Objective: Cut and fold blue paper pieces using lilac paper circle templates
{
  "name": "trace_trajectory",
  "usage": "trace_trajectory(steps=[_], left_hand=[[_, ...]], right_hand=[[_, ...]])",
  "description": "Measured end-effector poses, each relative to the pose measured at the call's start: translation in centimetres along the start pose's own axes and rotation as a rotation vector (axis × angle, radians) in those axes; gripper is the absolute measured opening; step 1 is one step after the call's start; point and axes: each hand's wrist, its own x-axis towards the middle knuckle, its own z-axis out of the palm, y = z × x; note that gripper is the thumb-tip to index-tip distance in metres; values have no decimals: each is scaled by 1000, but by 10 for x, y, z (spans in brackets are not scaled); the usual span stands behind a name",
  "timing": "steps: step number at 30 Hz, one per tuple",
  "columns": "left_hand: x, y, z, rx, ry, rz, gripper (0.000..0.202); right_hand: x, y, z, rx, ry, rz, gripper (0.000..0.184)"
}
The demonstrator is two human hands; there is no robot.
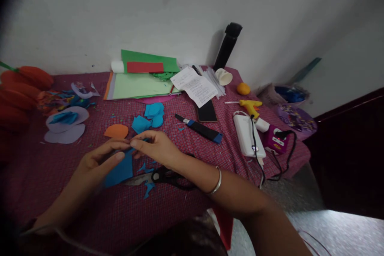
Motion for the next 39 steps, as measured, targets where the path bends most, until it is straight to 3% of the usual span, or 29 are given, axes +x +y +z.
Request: trace_trajectory(steps=[6, 10, 14, 26, 39], left_hand=[[-3, 6, -2, 42, -3, -24, 11], [-4, 7, 0, 35, -43, -82, 9], [-4, 4, 3, 116, -40, -33, 8], [-7, -3, 1, 386, -90, 136, 11], [-6, -1, 4, 384, -99, 150, 11]], right_hand=[[2, 5, -3, -150, 55, -66, 24], [0, 5, -3, -334, 90, -148, 25], [-2, 3, -3, -445, 99, -163, 27], [-2, 2, -4, -509, 108, -195, 25], [-2, 3, -5, -550, 119, -189, 24]])
